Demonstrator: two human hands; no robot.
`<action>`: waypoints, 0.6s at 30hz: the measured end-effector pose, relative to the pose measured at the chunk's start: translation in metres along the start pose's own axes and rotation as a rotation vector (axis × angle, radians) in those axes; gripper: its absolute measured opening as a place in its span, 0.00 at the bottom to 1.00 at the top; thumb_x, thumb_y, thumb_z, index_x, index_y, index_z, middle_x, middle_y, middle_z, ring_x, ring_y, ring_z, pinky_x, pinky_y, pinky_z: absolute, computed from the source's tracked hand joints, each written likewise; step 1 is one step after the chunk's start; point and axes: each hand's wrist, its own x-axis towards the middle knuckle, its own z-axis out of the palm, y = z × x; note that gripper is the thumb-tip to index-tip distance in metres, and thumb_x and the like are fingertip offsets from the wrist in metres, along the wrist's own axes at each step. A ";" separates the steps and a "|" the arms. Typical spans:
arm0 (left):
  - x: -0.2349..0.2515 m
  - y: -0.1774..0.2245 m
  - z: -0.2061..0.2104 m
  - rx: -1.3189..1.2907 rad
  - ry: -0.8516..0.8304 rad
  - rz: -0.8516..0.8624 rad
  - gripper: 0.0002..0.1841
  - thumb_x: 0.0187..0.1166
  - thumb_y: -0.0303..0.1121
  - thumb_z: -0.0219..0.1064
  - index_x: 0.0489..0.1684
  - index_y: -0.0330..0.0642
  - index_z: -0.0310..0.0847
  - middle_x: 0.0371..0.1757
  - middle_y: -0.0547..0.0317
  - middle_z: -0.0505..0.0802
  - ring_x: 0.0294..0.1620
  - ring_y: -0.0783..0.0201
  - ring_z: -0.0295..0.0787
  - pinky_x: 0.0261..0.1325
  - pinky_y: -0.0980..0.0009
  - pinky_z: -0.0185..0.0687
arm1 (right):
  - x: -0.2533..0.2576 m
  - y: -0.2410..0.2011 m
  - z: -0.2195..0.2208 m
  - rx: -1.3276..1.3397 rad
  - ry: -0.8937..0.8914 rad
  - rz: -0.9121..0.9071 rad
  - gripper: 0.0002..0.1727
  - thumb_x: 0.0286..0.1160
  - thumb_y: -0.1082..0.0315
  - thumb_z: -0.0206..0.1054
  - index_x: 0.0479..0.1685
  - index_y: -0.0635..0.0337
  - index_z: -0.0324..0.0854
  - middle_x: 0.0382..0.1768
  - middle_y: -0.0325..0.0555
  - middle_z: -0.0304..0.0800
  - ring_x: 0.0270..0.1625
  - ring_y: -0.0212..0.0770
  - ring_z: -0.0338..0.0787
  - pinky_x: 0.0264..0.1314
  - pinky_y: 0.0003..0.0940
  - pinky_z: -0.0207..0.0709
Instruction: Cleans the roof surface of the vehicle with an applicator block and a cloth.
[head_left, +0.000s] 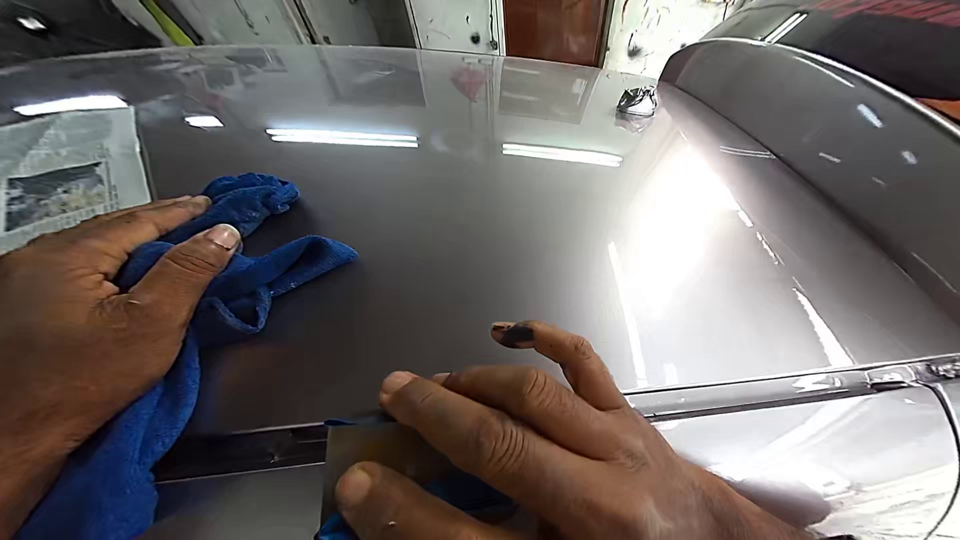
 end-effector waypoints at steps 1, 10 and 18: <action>0.000 0.000 -0.001 0.018 0.001 0.007 0.34 0.87 0.57 0.53 0.78 0.37 0.76 0.80 0.39 0.80 0.84 0.48 0.73 0.86 0.45 0.62 | -0.002 -0.001 -0.001 -0.001 0.014 0.005 0.25 0.79 0.54 0.71 0.74 0.47 0.84 0.72 0.49 0.87 0.73 0.47 0.85 0.84 0.55 0.68; 0.002 -0.013 -0.006 0.139 0.006 0.056 0.35 0.86 0.65 0.50 0.80 0.49 0.78 0.78 0.45 0.83 0.81 0.41 0.77 0.78 0.29 0.66 | -0.012 -0.004 0.000 -0.014 0.169 0.069 0.23 0.81 0.53 0.69 0.74 0.46 0.85 0.73 0.48 0.86 0.73 0.47 0.84 0.80 0.54 0.70; -0.002 -0.011 -0.007 0.238 0.008 0.179 0.36 0.85 0.69 0.44 0.78 0.55 0.81 0.75 0.53 0.87 0.77 0.43 0.81 0.73 0.27 0.69 | -0.013 0.000 0.003 -0.025 0.228 0.081 0.20 0.83 0.54 0.66 0.70 0.45 0.87 0.69 0.39 0.87 0.68 0.38 0.85 0.73 0.46 0.75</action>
